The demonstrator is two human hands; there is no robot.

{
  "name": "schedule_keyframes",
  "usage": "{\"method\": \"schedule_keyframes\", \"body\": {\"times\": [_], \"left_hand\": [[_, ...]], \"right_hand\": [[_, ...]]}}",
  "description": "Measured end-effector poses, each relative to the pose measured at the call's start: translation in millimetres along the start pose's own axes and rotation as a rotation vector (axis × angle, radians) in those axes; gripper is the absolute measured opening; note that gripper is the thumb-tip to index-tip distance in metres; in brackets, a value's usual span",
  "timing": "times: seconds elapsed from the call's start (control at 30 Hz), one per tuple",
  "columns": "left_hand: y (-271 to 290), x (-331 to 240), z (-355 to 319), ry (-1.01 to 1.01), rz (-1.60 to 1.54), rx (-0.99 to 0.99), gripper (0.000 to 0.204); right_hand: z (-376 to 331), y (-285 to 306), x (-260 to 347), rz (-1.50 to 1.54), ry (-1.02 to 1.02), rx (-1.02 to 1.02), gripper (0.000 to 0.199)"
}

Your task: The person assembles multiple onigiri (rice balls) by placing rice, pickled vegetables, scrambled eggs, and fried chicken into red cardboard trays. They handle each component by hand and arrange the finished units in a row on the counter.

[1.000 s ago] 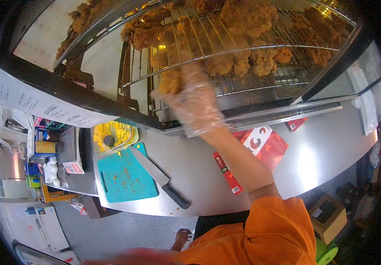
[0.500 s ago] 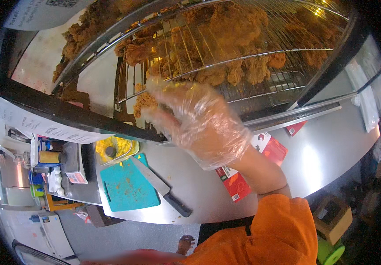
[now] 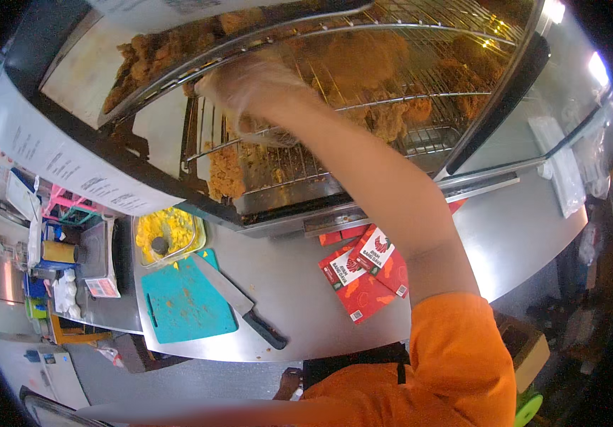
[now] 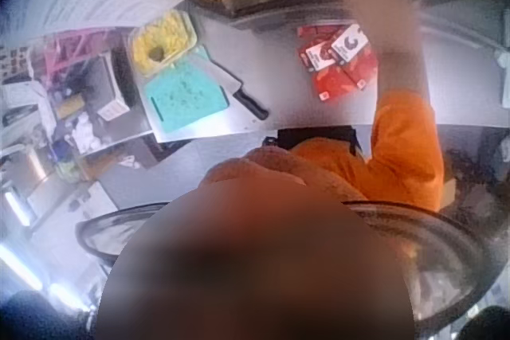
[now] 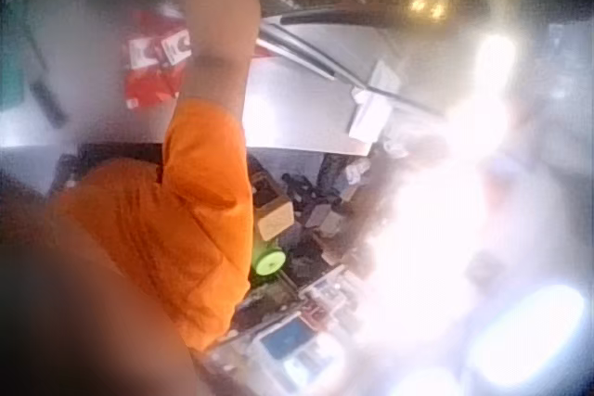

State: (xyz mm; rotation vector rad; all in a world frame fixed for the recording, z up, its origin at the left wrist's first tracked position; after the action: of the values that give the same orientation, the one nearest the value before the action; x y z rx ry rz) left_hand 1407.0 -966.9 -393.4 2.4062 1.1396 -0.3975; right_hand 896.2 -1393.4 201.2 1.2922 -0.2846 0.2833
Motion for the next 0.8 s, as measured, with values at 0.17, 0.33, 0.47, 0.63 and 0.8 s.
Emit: {"method": "schedule_keyframes", "body": {"times": [0.17, 0.33, 0.47, 0.63, 0.8], "left_hand": [[14.8, -4.1, -28.4, 0.163, -0.192, -0.038, 0.024], [23.7, -0.4, -49.0, 0.264, -0.132, -0.073, 0.020], [20.5, 3.3, -45.5, 0.289, -0.128, -0.076, 0.021], [9.0, -8.1, -28.4, 0.196, -0.111, -0.041, 0.025], [3.9, -17.7, -22.9, 0.113, -0.061, -0.048, 0.027]], "right_hand": [[-13.7, 11.7, -39.3, -0.037, -0.070, -0.080, 0.044], [-30.3, -2.0, -80.1, 0.442, -0.392, -0.178, 0.058], [-31.8, -4.6, -71.2, 0.550, -0.340, -0.114, 0.065], [-37.2, 13.1, -47.8, 0.223, -0.241, -0.125, 0.074], [-55.6, 26.5, -63.0, 0.189, -0.230, 0.063, 0.062]]}}
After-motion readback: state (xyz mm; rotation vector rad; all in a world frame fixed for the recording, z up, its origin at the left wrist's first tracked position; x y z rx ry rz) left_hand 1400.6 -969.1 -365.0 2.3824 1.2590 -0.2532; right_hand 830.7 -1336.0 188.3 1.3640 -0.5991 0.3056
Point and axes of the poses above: each hand's wrist, its own z-axis towards the middle knuckle, its own y-axis out of the back of the hand, x = y × z, the point moved 5 cm from there along z, towards the middle knuckle, and after that the axes turned 1 degree about -x, right-handed, at the moved point
